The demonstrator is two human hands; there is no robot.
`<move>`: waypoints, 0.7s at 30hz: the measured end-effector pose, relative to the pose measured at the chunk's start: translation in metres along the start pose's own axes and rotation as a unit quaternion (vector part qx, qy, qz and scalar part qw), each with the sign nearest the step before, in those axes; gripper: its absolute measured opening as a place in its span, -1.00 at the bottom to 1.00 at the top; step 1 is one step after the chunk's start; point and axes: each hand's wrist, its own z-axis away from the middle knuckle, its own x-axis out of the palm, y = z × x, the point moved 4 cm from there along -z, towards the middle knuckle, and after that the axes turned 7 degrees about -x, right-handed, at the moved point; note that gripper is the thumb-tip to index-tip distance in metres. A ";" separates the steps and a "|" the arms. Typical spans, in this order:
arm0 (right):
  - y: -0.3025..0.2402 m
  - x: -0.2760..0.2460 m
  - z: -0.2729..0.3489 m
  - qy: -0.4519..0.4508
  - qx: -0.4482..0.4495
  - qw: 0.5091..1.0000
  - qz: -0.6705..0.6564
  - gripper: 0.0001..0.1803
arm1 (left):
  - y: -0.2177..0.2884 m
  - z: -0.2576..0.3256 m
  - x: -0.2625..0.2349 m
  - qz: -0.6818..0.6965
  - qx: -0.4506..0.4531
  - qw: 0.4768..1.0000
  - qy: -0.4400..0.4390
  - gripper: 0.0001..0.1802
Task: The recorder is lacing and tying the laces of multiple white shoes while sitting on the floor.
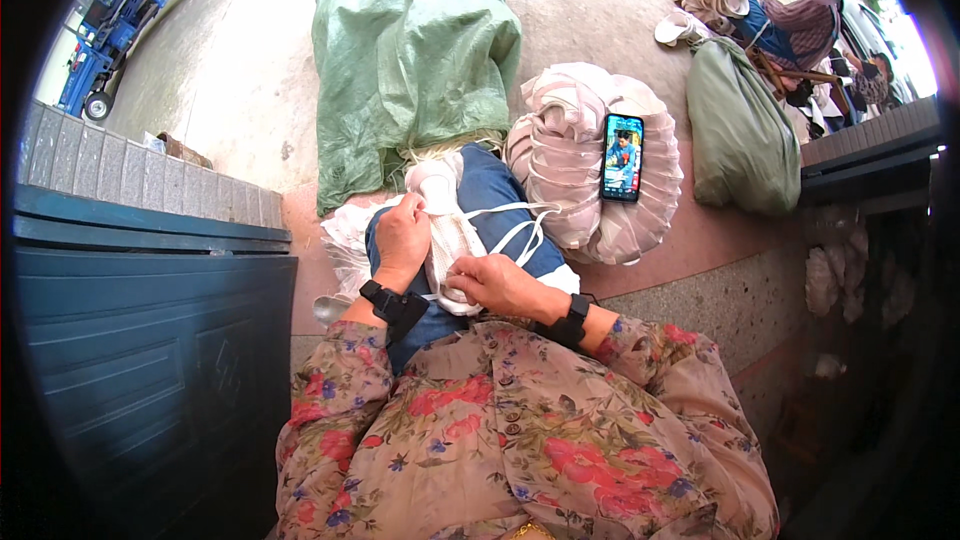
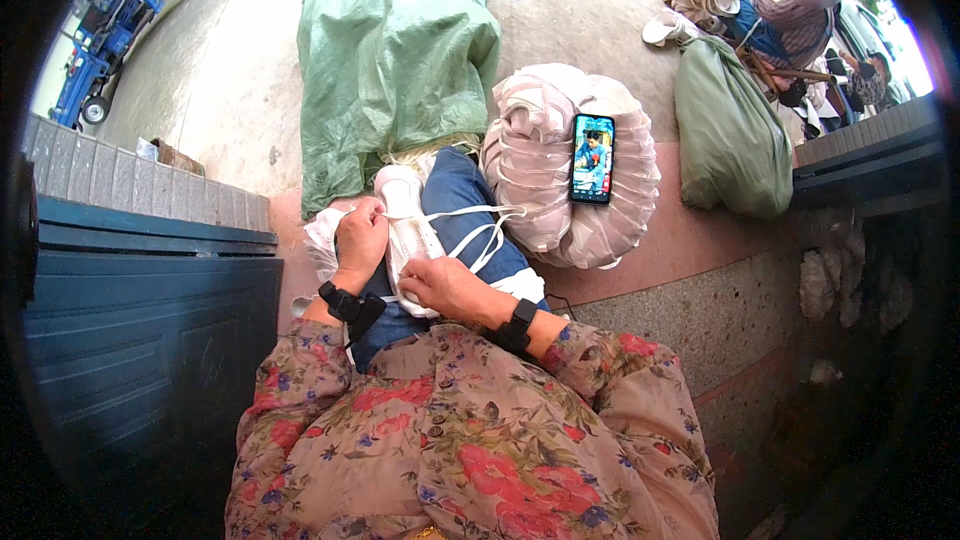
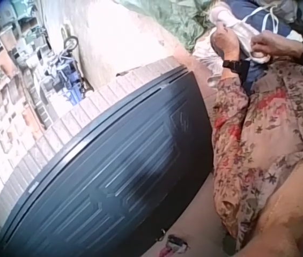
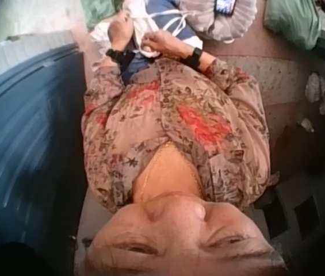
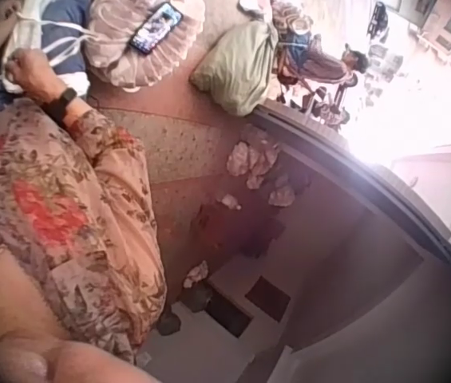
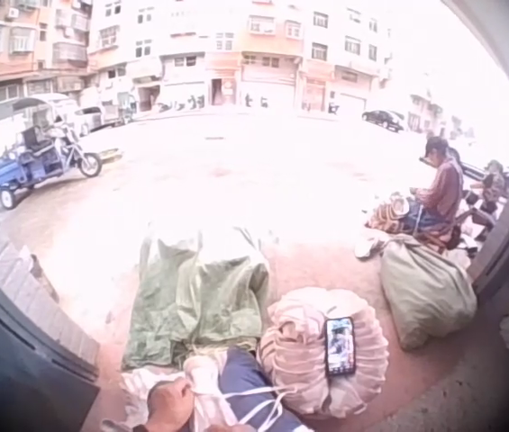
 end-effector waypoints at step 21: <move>-0.046 -0.055 0.021 -0.105 -0.057 0.993 0.013 -0.86 | -0.040 0.001 -0.017 0.286 -0.193 0.917 -0.203 -0.80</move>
